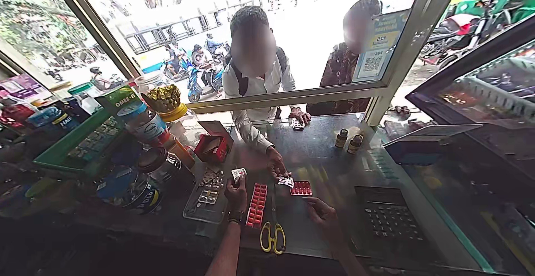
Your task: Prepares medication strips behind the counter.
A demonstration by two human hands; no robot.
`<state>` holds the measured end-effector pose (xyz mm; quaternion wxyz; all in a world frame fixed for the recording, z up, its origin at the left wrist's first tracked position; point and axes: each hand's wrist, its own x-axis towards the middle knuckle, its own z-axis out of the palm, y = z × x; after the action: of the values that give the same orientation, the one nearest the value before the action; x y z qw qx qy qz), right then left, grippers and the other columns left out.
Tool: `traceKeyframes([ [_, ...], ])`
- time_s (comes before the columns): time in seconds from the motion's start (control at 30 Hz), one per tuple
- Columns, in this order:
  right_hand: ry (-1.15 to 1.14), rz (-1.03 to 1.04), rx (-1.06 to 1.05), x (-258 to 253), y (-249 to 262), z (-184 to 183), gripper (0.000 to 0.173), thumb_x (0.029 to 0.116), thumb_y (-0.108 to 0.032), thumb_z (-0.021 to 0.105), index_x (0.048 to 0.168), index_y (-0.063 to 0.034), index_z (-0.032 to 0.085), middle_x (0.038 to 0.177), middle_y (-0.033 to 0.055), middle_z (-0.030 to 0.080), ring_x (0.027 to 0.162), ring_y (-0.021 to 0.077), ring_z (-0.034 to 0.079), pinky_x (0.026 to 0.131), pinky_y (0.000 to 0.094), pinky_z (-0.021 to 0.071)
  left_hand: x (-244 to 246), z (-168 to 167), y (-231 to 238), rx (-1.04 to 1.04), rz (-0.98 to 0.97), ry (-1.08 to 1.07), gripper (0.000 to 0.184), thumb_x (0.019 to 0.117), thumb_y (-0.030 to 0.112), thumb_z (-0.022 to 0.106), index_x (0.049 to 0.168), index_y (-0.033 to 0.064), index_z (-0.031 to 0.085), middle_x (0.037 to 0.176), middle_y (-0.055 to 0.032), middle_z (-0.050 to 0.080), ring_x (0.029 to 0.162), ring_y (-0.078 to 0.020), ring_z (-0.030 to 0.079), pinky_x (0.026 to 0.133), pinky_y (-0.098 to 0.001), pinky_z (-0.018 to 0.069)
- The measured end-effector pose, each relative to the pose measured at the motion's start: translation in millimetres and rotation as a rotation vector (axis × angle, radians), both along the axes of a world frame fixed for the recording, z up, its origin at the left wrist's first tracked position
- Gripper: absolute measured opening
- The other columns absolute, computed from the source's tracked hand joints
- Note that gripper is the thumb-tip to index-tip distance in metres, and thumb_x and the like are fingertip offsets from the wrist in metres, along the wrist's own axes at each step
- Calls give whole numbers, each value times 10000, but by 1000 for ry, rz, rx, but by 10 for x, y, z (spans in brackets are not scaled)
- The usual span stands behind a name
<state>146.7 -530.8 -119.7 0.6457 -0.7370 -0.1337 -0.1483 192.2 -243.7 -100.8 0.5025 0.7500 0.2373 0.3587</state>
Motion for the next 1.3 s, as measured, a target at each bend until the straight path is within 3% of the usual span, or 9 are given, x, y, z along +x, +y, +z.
traceKeyframes([
  [0.2, -22, 7, -163, 5, 13, -11, 218, 950, -172, 602, 1065, -96, 772, 731, -44, 696, 565, -19, 570, 544, 165, 489, 3, -8, 3, -4, -6, 15, 310, 906, 244, 753, 1078, -5, 685, 835, -103, 713, 742, -159, 695, 756, -399, 583],
  [0.6, -24, 12, -192, 1, 23, 11, 217, 955, -160, 598, 1058, -84, 773, 732, -37, 695, 562, -18, 563, 543, 165, 485, 16, 23, 6, 20, -8, -4, 319, 930, 220, 739, 1121, -25, 669, 877, -112, 722, 763, -138, 708, 772, -359, 598],
  [0.77, -51, 20, -131, -26, 2, 62, 199, 954, -96, 601, 1055, -32, 761, 763, -15, 697, 589, -25, 566, 559, 144, 488, 36, 6, 24, 40, -23, 5, 429, 970, 245, 679, 1257, -67, 608, 1010, -169, 728, 927, -191, 722, 893, -394, 577],
  [0.83, -24, 6, -61, -103, -62, 141, 197, 951, -57, 608, 1086, 8, 736, 837, 10, 714, 652, -7, 616, 615, 161, 541, 30, 11, -42, 12, -59, -6, 451, 982, 226, 658, 1300, -84, 582, 1047, -183, 725, 954, -201, 724, 908, -391, 584],
  [0.9, 10, 5, 27, -179, -78, 243, 223, 946, -37, 603, 1132, 47, 692, 900, 7, 718, 710, -4, 648, 667, 185, 575, 4, 108, -89, -29, -73, -13, 408, 985, 200, 652, 1270, -86, 590, 1054, -189, 718, 956, -216, 722, 911, -398, 594],
  [1.0, 60, 90, 159, -164, -85, 204, 309, 978, -19, 515, 1272, 63, 563, 1007, -63, 701, 774, -15, 663, 708, 217, 597, -101, 227, -17, -58, -46, 66, 416, 992, 212, 644, 1282, -82, 593, 1053, -217, 718, 967, -268, 719, 935, -440, 577],
  [1.1, 119, 50, 207, -63, -118, 197, 314, 1037, -51, 483, 1328, 64, 511, 916, -51, 674, 702, 31, 662, 666, 239, 601, -71, 239, -8, -57, -108, 131, 427, 1011, 244, 603, 1286, -82, 579, 1015, -245, 711, 941, -335, 718, 896, -503, 569],
  [1.3, 113, 72, 84, -113, -81, 229, 336, 1000, -17, 532, 1323, 73, 534, 897, -17, 689, 705, 24, 665, 673, 244, 604, -60, 122, -40, -37, -48, 65, 421, 994, 277, 623, 1250, -58, 621, 1009, -181, 731, 952, -258, 725, 914, -451, 580],
])
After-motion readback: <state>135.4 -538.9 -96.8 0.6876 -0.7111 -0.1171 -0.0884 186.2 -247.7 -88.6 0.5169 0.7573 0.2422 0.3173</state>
